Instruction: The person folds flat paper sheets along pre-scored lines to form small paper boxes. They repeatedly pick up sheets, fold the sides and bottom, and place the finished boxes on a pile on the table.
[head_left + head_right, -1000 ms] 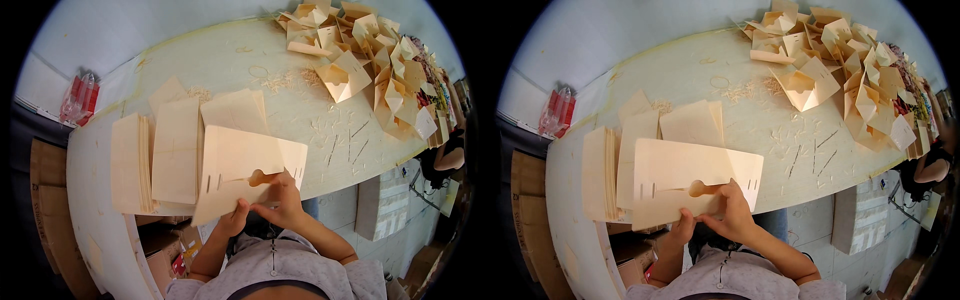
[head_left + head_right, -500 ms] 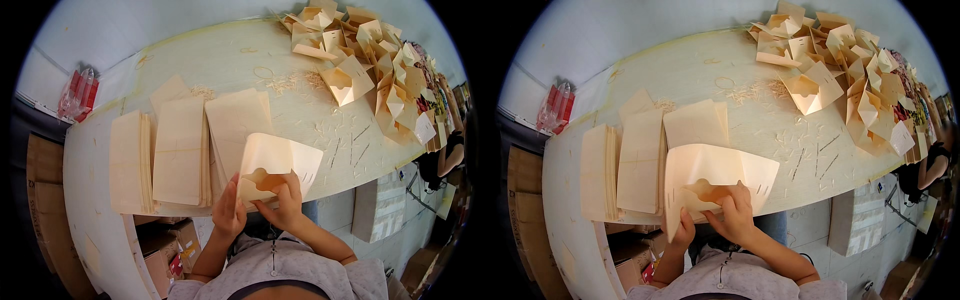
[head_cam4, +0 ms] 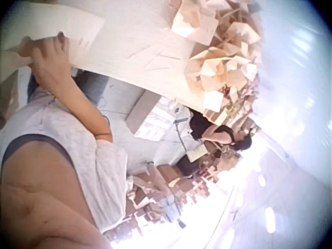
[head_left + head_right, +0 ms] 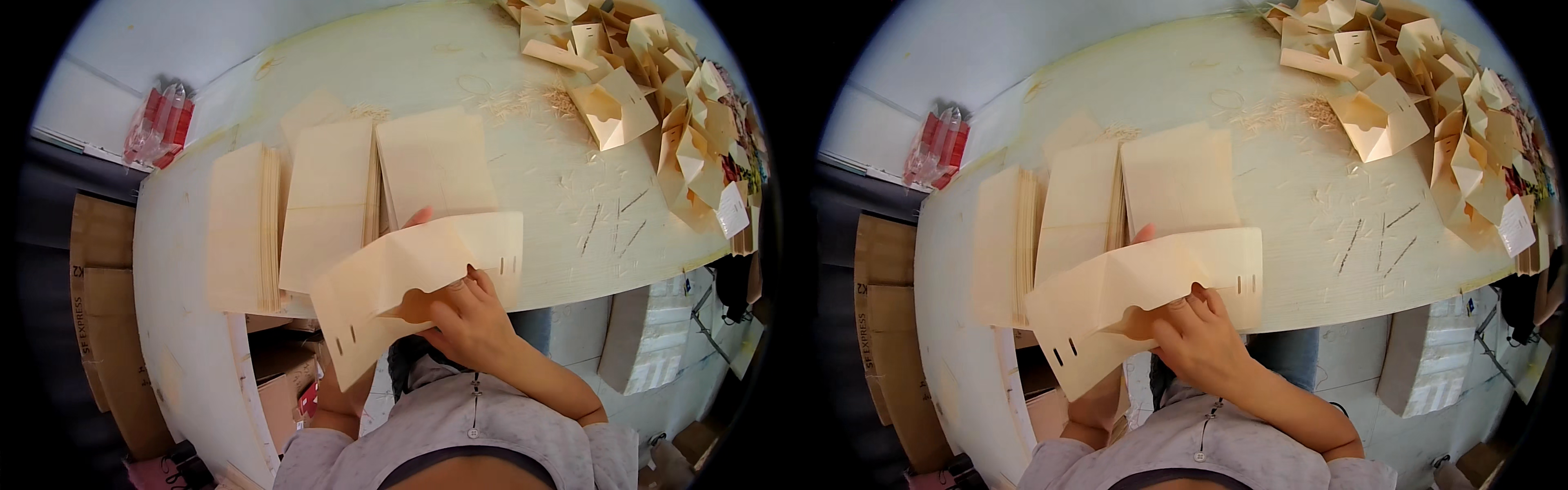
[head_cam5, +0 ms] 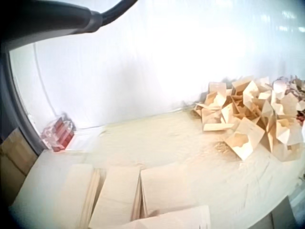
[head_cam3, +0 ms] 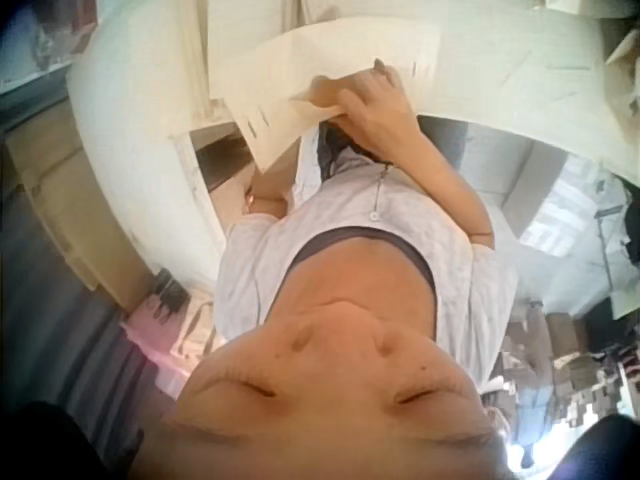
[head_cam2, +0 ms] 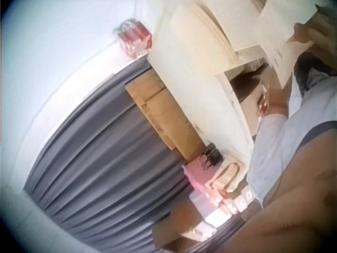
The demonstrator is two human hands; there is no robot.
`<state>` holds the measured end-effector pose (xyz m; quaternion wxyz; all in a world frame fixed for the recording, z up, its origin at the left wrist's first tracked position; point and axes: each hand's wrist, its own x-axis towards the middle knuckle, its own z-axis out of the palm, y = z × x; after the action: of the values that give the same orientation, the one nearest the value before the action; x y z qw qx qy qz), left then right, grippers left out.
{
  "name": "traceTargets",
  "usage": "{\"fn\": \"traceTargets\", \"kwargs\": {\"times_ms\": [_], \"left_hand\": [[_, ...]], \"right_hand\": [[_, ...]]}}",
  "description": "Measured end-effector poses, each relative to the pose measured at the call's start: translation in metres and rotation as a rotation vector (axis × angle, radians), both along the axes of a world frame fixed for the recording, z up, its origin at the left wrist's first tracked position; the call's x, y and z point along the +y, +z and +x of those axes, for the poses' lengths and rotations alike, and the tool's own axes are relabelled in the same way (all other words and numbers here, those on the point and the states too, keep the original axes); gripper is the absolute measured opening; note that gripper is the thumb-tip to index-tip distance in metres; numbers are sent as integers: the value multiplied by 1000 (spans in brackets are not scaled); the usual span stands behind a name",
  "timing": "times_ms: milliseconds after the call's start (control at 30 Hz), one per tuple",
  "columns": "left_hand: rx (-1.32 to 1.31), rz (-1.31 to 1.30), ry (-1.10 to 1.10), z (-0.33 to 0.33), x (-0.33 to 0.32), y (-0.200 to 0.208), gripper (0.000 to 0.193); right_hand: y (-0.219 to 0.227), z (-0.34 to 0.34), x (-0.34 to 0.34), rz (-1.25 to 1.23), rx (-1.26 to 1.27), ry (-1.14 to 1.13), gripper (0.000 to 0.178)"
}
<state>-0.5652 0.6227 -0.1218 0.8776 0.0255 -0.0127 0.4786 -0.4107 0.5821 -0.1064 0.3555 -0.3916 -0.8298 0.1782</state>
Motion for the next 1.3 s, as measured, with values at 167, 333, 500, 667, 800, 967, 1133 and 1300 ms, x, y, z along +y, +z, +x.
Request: {"fn": "traceTargets", "kwargs": {"times_ms": [167, 333, 500, 667, 800, 967, 1133, 1300], "left_hand": [[8, 229, 61, 13, 3, -4, 64], [278, 204, 304, 24, -8, 12, 58], [48, 235, 99, 19, 4, -13, 59], [238, 286, 180, 26, 7, -14, 52], [406, 299, 203, 14, 6, -28, 49], [422, 323, 247, 19, 2, -17, 48], [459, 321, 311, 22, -4, -11, 48], [475, 297, 382, 25, -9, -5, 45]], "right_hand": [[15, 6, 2, -95, -35, 45, 36], [20, 12, 12, -212, 9, 126, 57], [20, 16, 12, -220, 30, 169, 56], [24, 16, 14, -228, 19, 186, 59], [24, 12, 11, -218, 35, 147, 62], [34, 10, 4, -224, -95, 164, 62], [33, 7, -1, -134, -147, 108, 42], [34, 2, -13, -37, -263, -69, 27]]}}
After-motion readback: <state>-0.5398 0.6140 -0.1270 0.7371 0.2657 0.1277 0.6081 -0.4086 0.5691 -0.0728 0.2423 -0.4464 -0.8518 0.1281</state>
